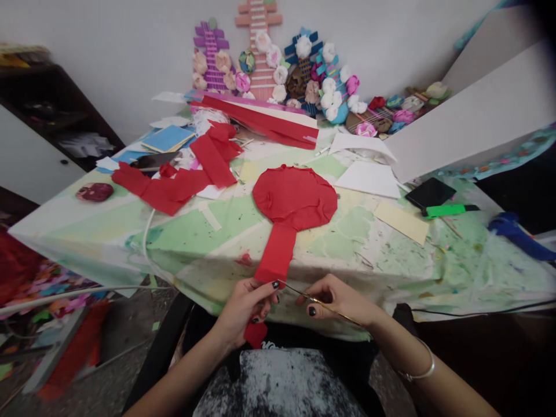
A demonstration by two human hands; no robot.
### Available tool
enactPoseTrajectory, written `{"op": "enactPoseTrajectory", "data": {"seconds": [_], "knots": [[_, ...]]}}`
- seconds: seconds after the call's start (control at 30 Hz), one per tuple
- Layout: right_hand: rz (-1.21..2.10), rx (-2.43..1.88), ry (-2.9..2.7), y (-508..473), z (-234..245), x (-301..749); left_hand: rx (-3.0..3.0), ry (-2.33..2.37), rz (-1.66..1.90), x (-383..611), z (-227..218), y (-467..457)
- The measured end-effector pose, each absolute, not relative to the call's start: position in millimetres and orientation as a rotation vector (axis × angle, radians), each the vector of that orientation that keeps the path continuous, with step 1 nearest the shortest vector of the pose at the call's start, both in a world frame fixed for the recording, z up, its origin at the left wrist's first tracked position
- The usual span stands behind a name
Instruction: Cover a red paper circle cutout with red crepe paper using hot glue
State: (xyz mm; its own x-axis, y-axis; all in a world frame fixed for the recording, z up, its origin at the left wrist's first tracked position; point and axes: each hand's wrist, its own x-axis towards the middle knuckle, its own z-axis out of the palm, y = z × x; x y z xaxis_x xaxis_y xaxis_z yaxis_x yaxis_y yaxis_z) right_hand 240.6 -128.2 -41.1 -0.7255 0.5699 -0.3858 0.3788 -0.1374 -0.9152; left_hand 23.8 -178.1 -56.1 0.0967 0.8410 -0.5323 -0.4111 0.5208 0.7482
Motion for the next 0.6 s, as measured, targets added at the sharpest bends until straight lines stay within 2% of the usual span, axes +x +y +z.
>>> {"op": "enactPoseTrajectory", "data": {"seconds": [0.6], "knots": [[1.936,-1.02,-2.066,-122.6,-32.7,222.4,0.524,1.135,0.981,25.2,-53.5,-181.2]]}}
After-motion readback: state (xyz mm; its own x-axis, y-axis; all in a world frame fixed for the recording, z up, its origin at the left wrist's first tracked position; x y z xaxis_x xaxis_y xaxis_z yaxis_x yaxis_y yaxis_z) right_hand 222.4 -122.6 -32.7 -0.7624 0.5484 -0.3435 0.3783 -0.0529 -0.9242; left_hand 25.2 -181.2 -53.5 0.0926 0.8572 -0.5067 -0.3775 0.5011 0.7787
